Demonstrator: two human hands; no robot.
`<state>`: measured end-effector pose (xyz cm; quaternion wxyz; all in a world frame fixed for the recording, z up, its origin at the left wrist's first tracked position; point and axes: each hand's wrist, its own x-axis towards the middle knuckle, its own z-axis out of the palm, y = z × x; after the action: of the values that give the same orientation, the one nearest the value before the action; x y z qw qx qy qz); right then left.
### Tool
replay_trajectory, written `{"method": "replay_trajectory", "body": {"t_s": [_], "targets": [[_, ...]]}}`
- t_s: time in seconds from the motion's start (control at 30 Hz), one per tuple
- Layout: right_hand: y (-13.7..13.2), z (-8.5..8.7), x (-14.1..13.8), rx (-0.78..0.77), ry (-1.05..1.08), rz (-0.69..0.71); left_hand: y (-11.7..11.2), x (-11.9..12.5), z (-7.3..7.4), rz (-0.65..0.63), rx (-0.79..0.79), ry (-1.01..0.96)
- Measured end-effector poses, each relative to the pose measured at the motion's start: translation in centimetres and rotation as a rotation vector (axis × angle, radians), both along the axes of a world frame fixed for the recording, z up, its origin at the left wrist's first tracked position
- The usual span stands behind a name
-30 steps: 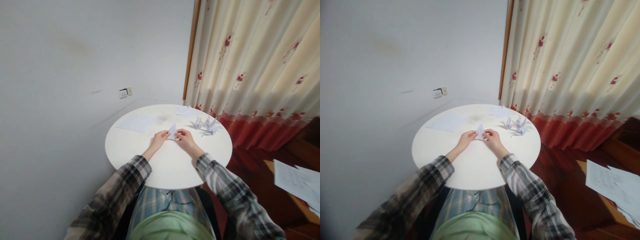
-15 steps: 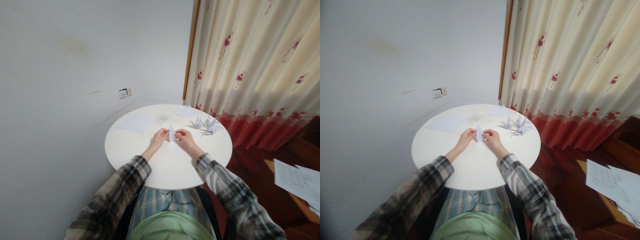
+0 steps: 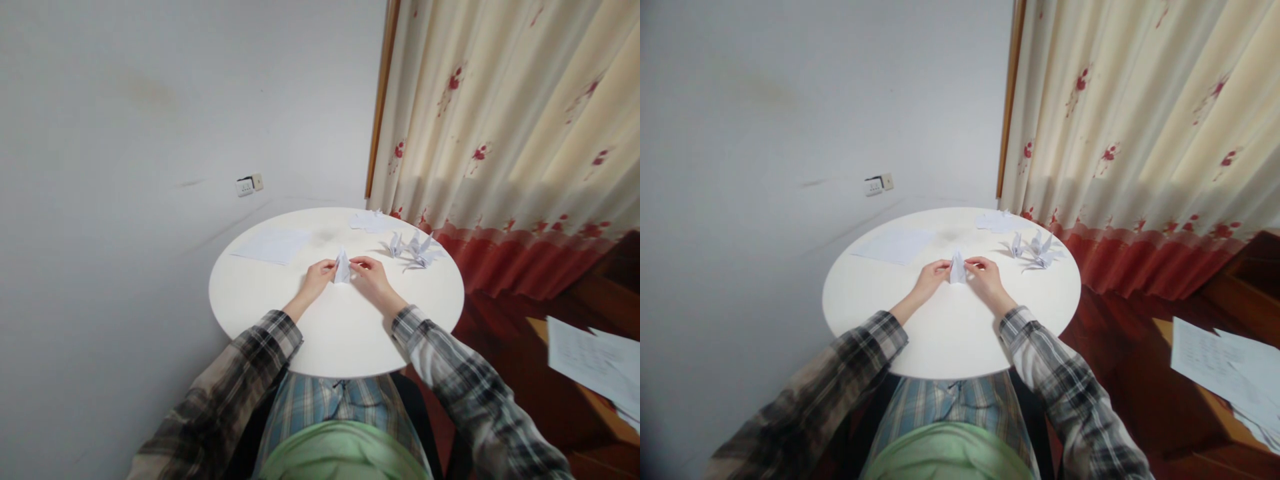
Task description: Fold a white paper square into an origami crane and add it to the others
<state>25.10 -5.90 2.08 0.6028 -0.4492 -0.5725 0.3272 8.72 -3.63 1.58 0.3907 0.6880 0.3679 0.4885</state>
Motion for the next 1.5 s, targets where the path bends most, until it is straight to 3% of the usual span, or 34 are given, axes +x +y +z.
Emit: {"method": "replay_trajectory", "body": {"t_s": [0.33, 0.63, 0.9, 1.2, 1.5], "targets": [[-0.2, 0.0, -0.1, -0.045, 0.011, 0.041, 0.3, -0.1, -0.6, -0.013, 0.042, 0.070], [0.1, -0.2, -0.2, -0.022, -0.069, 0.003, 0.2, -0.4, 0.1, 0.202, 0.223, 0.190], [-0.1, -0.4, -0.1, 0.002, -0.193, 0.035, 0.6, 0.0, -0.6, 0.087, -0.023, 0.049], [0.4, -0.8, 0.0, 0.000, -0.264, -0.021, 0.5, 0.2, -0.5, -0.004, -0.192, -0.056], [0.4, -1.1, 0.1, 0.036, -0.331, -0.012, 0.6, 0.2, -0.8, -0.020, -0.210, -0.107]]}}
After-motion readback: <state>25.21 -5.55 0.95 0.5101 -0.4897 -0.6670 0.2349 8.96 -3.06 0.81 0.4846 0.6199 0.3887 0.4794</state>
